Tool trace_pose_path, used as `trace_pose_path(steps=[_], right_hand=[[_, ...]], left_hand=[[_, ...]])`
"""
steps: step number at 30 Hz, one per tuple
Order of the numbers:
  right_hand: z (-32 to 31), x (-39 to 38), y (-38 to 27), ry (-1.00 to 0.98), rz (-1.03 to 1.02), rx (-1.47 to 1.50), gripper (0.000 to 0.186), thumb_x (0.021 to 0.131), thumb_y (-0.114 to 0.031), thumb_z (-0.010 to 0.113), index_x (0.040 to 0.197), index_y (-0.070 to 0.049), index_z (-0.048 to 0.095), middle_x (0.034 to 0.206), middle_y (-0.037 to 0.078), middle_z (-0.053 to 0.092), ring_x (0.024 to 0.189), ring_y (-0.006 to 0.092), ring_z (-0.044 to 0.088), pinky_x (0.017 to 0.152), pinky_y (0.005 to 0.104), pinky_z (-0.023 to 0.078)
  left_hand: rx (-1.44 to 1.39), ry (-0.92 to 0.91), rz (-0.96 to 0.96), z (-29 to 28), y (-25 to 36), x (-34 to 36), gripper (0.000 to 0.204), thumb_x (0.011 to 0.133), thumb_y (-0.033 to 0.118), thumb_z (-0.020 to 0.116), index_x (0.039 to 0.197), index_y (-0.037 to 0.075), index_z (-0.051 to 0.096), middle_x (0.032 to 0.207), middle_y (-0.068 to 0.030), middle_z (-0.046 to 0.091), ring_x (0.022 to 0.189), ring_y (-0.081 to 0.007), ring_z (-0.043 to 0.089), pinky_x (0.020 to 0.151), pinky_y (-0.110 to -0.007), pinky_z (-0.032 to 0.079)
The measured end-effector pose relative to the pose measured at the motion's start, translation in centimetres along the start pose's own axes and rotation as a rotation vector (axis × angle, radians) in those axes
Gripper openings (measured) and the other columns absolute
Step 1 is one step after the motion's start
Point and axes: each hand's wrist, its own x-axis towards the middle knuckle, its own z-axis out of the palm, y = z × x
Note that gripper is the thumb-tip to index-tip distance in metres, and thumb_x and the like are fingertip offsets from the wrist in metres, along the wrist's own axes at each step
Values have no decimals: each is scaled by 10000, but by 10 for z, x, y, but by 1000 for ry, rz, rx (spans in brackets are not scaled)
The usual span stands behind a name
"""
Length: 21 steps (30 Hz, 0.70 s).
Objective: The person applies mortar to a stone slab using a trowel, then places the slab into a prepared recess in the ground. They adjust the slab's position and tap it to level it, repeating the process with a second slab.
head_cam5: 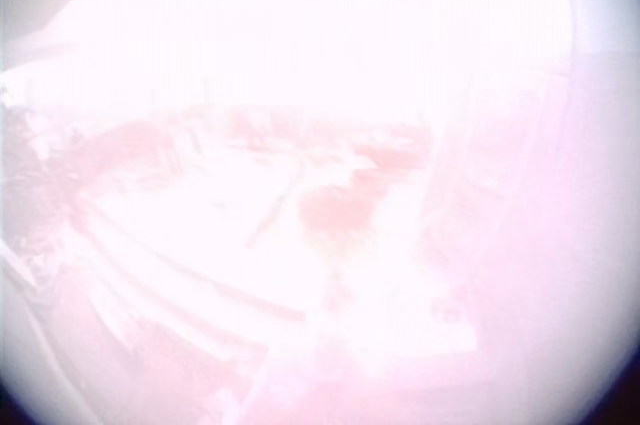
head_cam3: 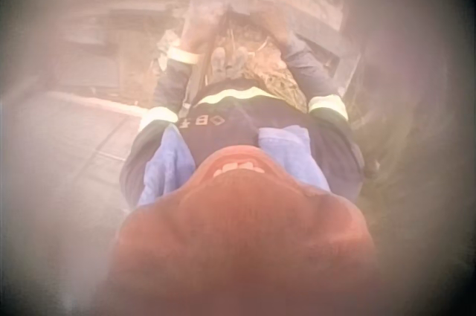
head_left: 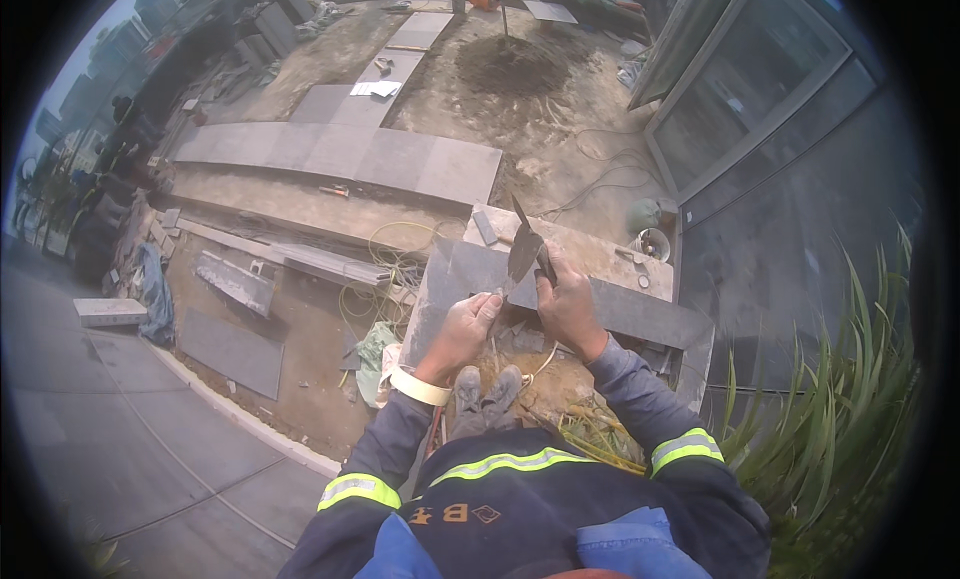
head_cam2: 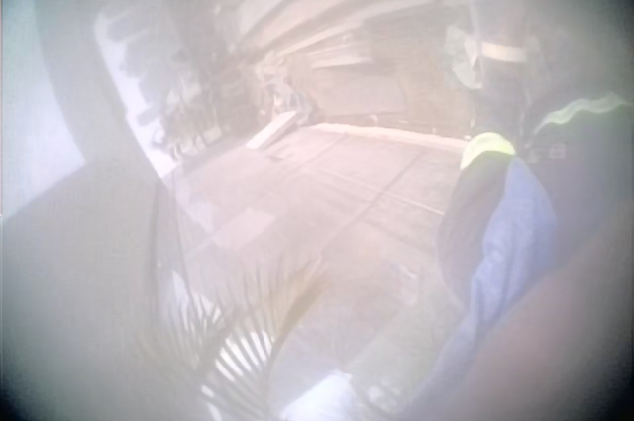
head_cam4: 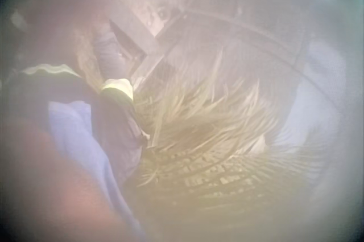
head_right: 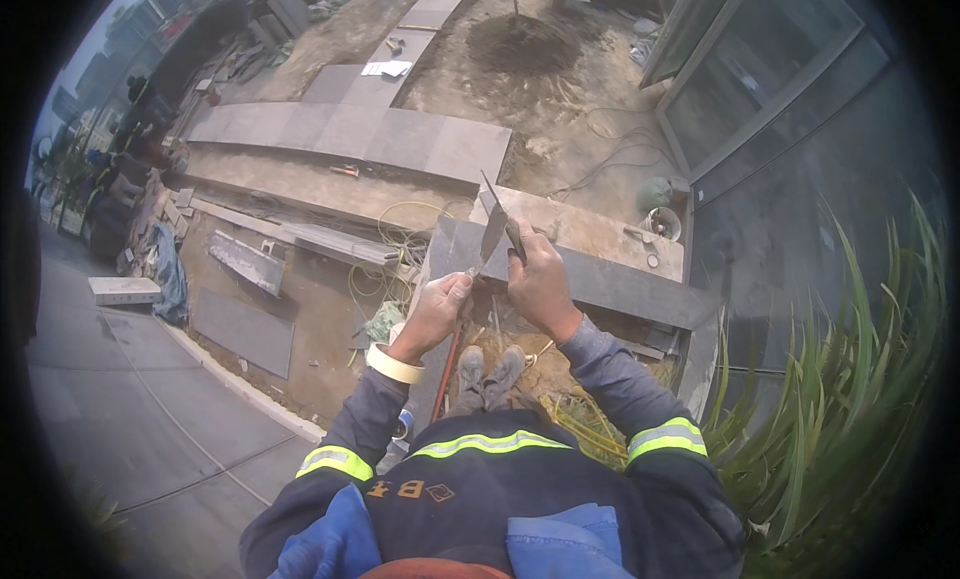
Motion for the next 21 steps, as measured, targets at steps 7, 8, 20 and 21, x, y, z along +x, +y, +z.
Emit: trace_pose_path(steps=[7,8,20,21], right_hand=[[4,1,1,33,-59,27,491,903,0,615,1381,72,535,1088,275,655,993,447,659,860,465,538],[2,13,2,70,-60,18,506,896,1,618,1390,69,531,1055,263,649,970,449,651,840,471,537],[-9,36,-2,-20,-3,145,530,904,29,609,1430,26,540,1181,266,673,1021,420,681,876,427,543],[0,25,-2,23,-36,108,529,897,21,610,1423,16,552,1134,254,676,976,420,671,840,443,539]], left_hand=[[-146,21,-123,0,6,0,433,1104,403,511,942,23,638,684,51,478,637,-62,416,580,-266,364],[-97,-7,-61,4,3,-3,435,1104,404,512,948,19,644,670,58,469,623,-58,415,569,-263,359],[-196,40,-93,2,14,2,569,1097,493,466,1169,-31,676,638,29,497,465,-43,421,407,-224,320],[-219,19,-91,6,17,0,569,1098,494,463,1168,-29,675,639,28,498,464,-42,421,403,-223,319]])
